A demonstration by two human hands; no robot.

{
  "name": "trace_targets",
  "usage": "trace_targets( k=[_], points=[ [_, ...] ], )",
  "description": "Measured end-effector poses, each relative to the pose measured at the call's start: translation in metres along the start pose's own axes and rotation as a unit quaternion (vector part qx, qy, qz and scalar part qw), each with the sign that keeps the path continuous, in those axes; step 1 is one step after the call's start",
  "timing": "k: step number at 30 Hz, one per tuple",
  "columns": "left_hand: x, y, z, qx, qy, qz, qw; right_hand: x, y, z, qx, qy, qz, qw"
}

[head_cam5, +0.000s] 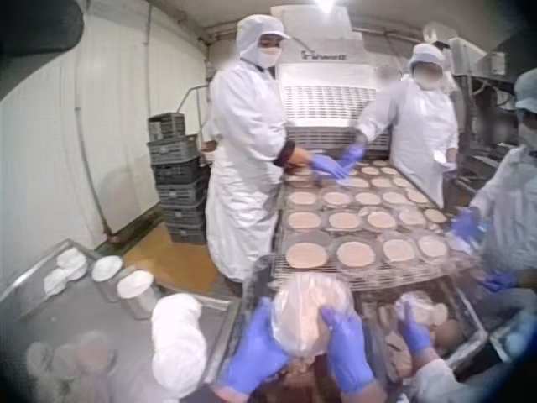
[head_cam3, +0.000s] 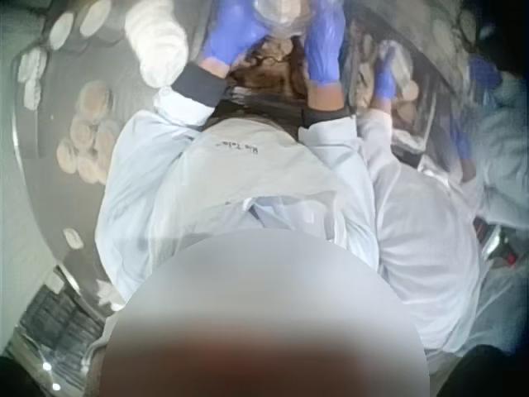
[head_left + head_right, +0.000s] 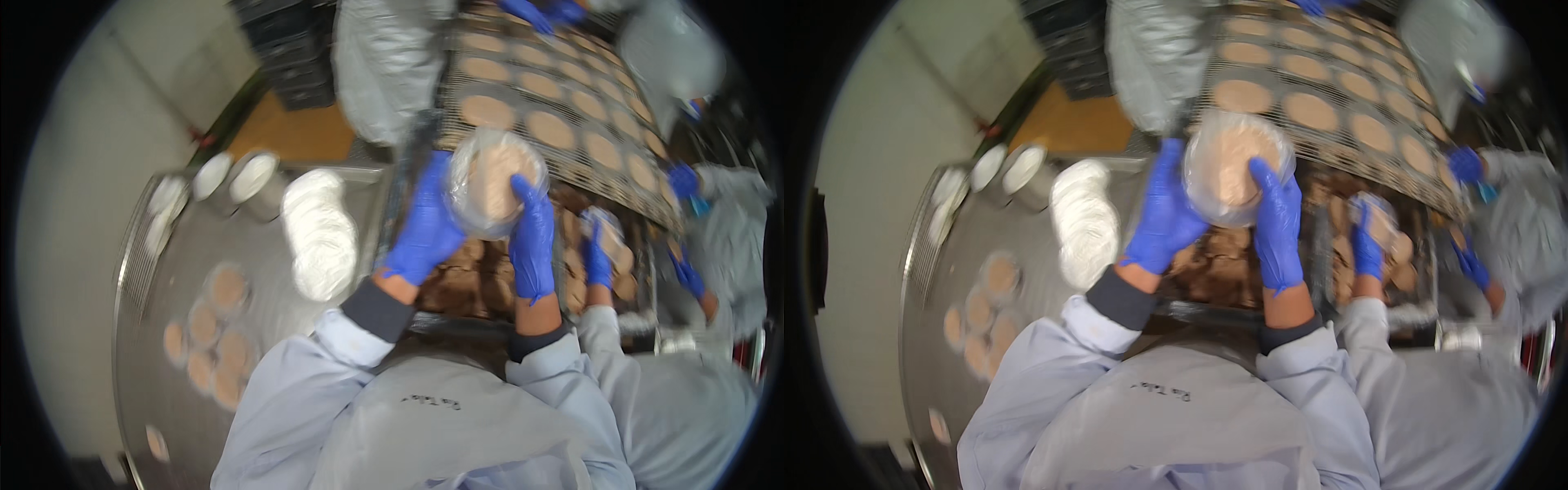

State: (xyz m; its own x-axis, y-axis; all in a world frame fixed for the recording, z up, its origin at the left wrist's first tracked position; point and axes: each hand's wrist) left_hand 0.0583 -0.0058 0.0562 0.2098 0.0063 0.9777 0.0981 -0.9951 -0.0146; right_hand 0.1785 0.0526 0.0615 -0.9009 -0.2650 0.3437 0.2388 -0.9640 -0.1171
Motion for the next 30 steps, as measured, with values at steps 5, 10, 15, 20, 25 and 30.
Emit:
trace_targets(
  k=[5, 10, 15, 20, 25, 30],
  points=[
    [-0.038, 0.052, -0.05, 0.083, -0.131, -0.042, 0.987, 0.037, 0.012, -0.042, 0.091, 0.005, 0.154, 0.984],
    [-0.118, 0.211, -0.193, 0.331, -0.483, -0.325, 0.743, 0.018, -0.004, -0.023, 0.224, -0.199, 0.017, 0.954],
    [-0.147, 0.325, -0.329, 0.44, -0.788, -0.431, -0.005, 0.007, -0.027, 0.007, 0.198, -0.341, -0.068, 0.916],
    [-0.163, 0.143, -0.268, 0.439, -0.624, -0.303, 0.571, -0.022, -0.044, -0.011, 0.182, -0.478, 0.015, 0.859],
    [-0.063, -0.042, -0.055, 0.052, -0.034, -0.061, 0.996, -0.011, -0.029, -0.027, 0.115, -0.301, -0.077, 0.943],
    [-0.045, -0.062, 0.029, -0.069, -0.121, -0.057, 0.989, -0.04, -0.016, -0.019, 0.092, -0.16, -0.172, 0.968]
  ],
)
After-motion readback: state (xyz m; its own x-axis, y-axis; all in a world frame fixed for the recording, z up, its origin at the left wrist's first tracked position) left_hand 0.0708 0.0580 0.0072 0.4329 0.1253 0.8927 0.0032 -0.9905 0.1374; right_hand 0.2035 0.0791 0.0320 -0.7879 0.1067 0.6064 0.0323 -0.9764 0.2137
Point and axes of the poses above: each hand's wrist, its own y-axis away from the middle knuckle, its own x-axis out of the palm, z = x × y, and after that the axes turned 11 degrees about y, right-handed
